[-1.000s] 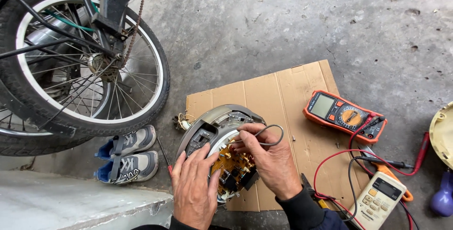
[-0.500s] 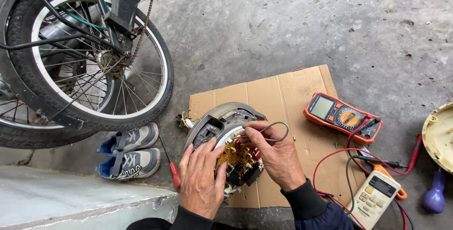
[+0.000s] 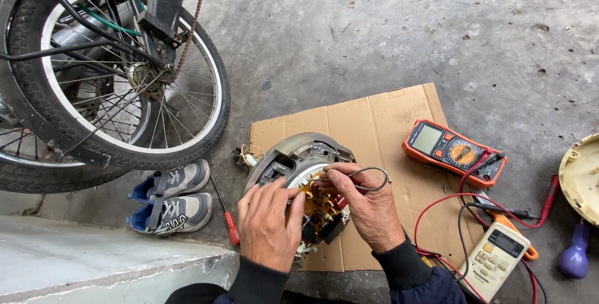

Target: The person uses a power drill to remove screws from the bottom cover of a robot vacuum cleaner. They then lift off the cover to reveal the internal components, including a circuit board, which they remove and hold up for viewing.

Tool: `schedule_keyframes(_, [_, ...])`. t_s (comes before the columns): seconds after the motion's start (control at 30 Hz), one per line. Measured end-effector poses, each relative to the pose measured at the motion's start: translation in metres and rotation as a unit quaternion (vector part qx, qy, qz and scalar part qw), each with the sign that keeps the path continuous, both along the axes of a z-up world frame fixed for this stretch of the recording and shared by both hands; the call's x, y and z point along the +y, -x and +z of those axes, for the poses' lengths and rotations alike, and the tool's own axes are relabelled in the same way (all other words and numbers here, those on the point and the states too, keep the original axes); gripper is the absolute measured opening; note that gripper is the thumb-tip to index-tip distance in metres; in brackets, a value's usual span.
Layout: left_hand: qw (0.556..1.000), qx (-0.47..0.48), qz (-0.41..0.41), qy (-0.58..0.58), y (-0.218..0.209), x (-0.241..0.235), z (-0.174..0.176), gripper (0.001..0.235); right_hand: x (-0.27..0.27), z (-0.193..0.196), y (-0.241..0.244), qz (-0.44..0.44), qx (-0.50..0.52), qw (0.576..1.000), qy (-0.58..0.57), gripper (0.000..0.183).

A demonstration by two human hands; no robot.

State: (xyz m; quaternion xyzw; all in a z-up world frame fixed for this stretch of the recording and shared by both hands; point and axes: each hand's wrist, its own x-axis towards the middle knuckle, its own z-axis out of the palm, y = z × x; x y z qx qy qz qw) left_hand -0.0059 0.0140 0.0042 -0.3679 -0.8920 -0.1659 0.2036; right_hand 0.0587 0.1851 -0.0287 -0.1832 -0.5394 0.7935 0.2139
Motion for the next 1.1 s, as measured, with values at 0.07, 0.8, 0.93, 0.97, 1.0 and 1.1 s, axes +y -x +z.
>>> schedule_keyframes(0.07, [1.0, 0.012, 0.013, 0.012, 0.004, 0.007, 0.001, 0.016, 0.0, -0.001, -0.001, -0.002, 0.008, 1.0, 0.002, 0.019])
schedule_keyframes(0.8, [0.982, 0.059, -0.022, 0.176, 0.039, 0.015, -0.003, 0.035, -0.008, -0.007, -0.01, -0.019, 0.1, 0.995, 0.005, 0.019])
schedule_keyframes(0.93, [0.987, 0.048, -0.03, 0.147, 0.04, 0.015, -0.005, 0.034, -0.009, -0.004, -0.013, -0.04, 0.105, 0.993, -0.031, 0.017])
schedule_keyframes(0.97, [0.987, 0.048, -0.03, 0.148, 0.041, 0.015, -0.007, 0.034, -0.009, -0.004, -0.013, -0.04, 0.105, 0.993, -0.03, 0.017])
schedule_keyframes(1.0, [0.989, 0.04, -0.023, 0.14, 0.042, 0.015, -0.009, 0.034, -0.009, -0.005, -0.013, -0.038, 0.103, 0.994, -0.019, 0.018])
schedule_keyframes(1.1, [0.992, -0.023, 0.026, 0.121, 0.049, 0.013, -0.019, 0.037, -0.007, -0.003, -0.014, -0.036, 0.09, 0.995, -0.017, 0.018])
